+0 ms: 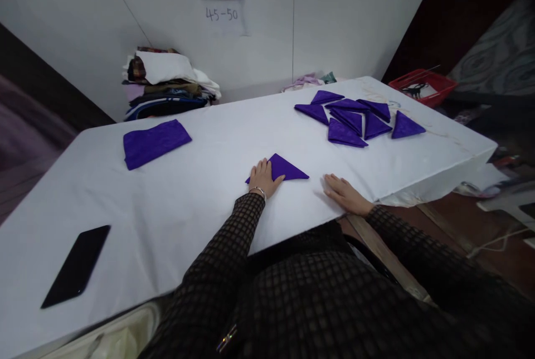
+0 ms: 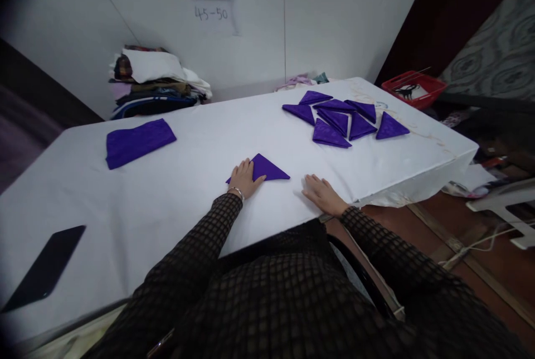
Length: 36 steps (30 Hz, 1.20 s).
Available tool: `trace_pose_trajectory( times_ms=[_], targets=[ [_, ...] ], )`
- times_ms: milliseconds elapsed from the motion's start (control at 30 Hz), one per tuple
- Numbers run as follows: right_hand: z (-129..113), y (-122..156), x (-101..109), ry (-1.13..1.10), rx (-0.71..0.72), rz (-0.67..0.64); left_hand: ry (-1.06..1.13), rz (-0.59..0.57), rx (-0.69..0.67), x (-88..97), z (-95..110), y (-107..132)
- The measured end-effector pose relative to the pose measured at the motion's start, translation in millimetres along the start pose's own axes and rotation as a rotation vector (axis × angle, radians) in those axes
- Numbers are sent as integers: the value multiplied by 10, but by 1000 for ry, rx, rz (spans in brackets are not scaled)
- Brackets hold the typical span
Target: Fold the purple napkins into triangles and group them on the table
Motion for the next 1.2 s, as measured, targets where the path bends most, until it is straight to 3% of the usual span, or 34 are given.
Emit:
trace_pose_trajectory(
  times_ms=[133,400,533,733,900,1200],
  targets=[
    [-84,-172,86,-89,-54,155,6,-5,6,8,6,-1],
    [-533,-657,31,-5,141,224,24,0,8,27,8,13],
    [-678,-888,4,45,211,164,18,31,-4,18,3,29],
    [-1036,-1492,-100,88,294,-17,2,-9,2,23,4,55],
    [-1018,-1746,-233,73,240,-57,11,6,9,15,10,49],
    [-962,-1710,-243,74,257,-16,-4,4,-2,28,-121,193]
  ],
)
Point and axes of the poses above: each hand's wrist, its own y-axis away from the middle knuckle, its own x-axis out of the back of the hand, z = x × y, the point moved 3 cm from there along -y, towards the middle knuckle, and after that the axes turned 7 degrees about y, right-handed, at the moved point
